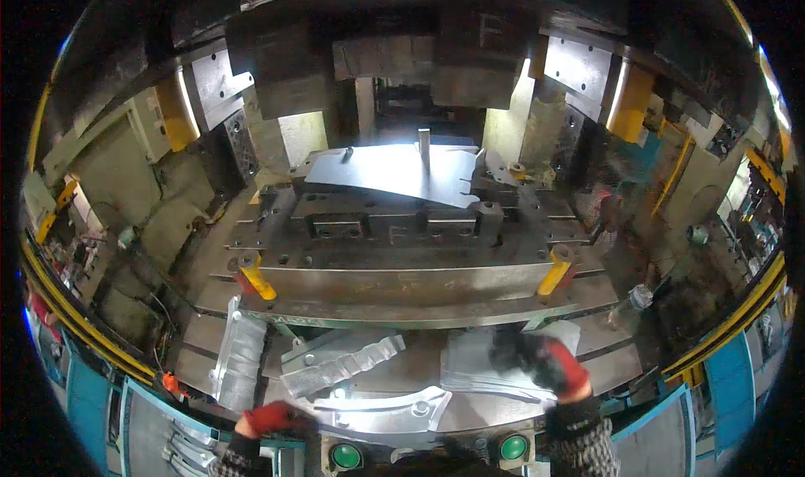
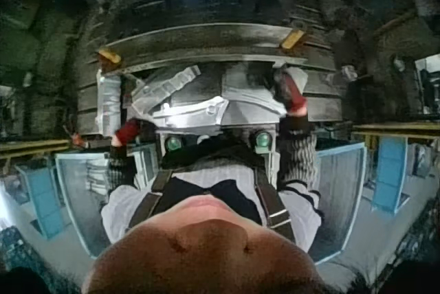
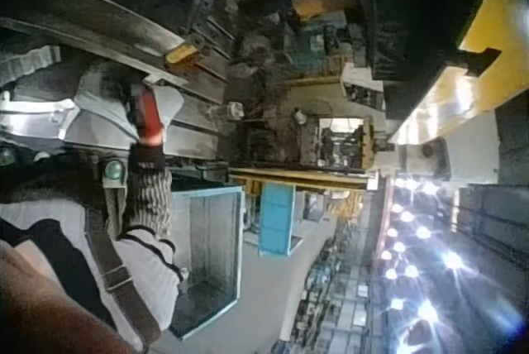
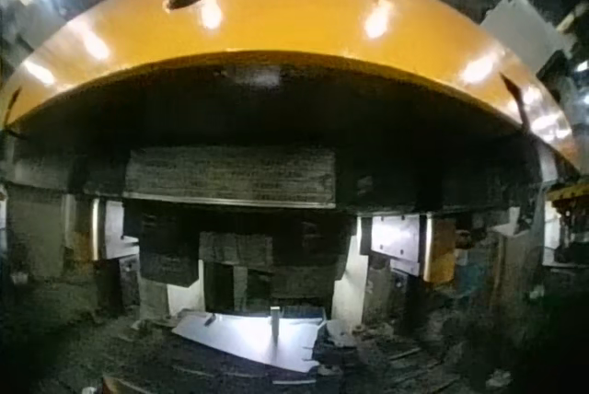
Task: Operating a large industrial press to stamp or shape metal sheets.
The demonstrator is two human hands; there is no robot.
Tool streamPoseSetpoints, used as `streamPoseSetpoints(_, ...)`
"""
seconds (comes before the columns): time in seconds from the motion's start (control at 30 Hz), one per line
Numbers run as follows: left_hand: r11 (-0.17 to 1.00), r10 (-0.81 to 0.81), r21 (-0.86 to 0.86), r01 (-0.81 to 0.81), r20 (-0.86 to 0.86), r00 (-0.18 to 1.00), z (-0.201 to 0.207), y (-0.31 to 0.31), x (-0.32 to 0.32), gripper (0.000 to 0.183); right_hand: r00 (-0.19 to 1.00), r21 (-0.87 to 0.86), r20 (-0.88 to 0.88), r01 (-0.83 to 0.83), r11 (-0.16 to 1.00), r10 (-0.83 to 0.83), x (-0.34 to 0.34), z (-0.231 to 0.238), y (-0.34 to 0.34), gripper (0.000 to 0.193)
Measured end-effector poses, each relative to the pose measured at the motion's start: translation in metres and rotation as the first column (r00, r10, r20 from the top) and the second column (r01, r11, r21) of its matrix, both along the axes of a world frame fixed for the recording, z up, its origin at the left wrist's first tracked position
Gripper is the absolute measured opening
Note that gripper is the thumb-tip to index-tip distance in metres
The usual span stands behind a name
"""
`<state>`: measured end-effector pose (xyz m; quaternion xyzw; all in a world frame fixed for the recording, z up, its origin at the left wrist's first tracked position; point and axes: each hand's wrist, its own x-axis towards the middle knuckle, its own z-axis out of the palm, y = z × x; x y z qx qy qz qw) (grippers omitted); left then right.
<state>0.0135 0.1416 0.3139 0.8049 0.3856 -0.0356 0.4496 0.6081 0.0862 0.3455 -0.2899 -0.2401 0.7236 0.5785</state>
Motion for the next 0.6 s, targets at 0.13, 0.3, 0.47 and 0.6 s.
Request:
streamPoseSetpoints(0.13,0.921,0.268,-0.254,-0.296,-0.139,0.953,-0.157,-0.052,-0.065,0.039,0.586,-0.340,0.774,0.063,0.938,0.240,0.081,-0.131,-0.113,0.056)
streamPoseSetpoints(0.3,0.820,0.495,-0.336,-0.463,0.013,0.869,-0.309,-0.119,-0.072,0.041,0.205,-0.419,0.903,0.231,0.878,0.377,0.076,-0.295,-0.192,0.064)
streamPoseSetpoints(0.47,0.546,0.784,-0.321,-0.774,-0.131,0.607,-0.325,-0.129,-0.015,0.052,-0.028,-0.091,0.994,0.267,0.959,0.102,0.049,-0.391,-0.219,0.074)
streamPoseSetpoints(0.6,0.365,0.908,-0.441,-0.820,-0.026,0.418,-0.307,-0.140,-0.008,0.051,-0.003,-0.111,0.993,0.315,0.943,0.118,0.044,-0.394,-0.221,0.072)
